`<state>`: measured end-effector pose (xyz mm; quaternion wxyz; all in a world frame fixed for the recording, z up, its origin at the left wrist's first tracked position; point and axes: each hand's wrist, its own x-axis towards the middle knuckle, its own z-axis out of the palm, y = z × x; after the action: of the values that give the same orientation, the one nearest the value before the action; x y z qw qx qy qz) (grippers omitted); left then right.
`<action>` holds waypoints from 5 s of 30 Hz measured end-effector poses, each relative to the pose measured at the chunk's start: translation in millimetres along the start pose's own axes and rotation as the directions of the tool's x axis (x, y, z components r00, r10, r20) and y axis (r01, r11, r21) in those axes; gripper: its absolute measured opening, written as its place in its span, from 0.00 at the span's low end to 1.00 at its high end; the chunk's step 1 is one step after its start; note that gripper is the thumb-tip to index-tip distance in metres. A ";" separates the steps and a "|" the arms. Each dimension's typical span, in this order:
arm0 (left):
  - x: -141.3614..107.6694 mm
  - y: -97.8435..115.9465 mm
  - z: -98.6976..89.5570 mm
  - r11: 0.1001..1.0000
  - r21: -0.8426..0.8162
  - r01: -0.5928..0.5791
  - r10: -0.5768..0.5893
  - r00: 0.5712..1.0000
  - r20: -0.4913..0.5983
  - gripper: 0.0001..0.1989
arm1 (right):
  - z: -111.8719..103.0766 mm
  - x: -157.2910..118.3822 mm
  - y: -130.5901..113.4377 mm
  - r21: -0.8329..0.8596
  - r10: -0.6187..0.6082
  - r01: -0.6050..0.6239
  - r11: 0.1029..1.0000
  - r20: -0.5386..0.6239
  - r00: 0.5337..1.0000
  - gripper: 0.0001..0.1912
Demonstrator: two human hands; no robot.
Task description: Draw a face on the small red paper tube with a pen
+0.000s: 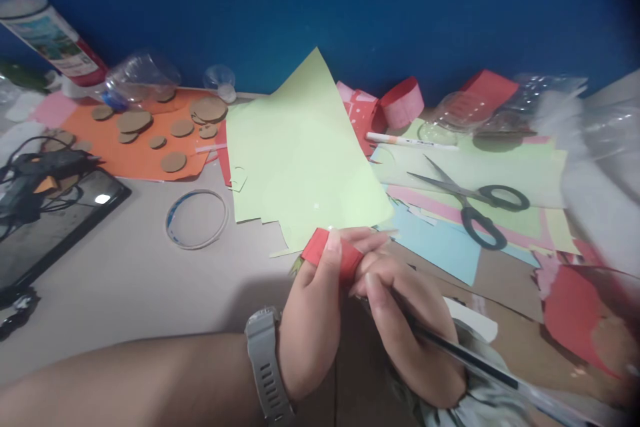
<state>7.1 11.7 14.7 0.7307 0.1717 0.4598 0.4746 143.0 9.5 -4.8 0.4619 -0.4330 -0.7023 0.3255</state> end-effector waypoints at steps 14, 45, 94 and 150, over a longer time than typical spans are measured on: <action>0.8 -1.5 -1.4 1.000 -0.015 -0.008 0.008 1.000 0.004 0.21 | -0.8 2.2 -1.9 -0.026 0.000 0.001 1.000 0.039 0.999 0.17; -4.3 -2.5 -5.3 0.996 0.046 0.079 -0.079 0.997 -0.012 0.25 | 11.9 4.4 4.8 0.335 0.248 -0.178 0.925 -0.179 0.952 0.27; -0.8 -5.8 -15.4 0.973 0.227 0.041 -0.027 0.998 -0.065 0.25 | 17.2 2.1 11.2 0.309 0.250 -0.171 0.936 -0.237 0.939 0.24; -1.1 -0.9 -8.9 0.979 0.202 0.013 -0.016 1.000 0.013 0.24 | 9.1 -1.4 10.8 0.214 0.120 -0.097 0.972 -0.098 0.988 0.26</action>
<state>0.0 8.7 10.0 0.7160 0.2453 0.5017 0.4190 138.2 12.1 -17.9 0.5242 -0.4373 -0.6132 0.3976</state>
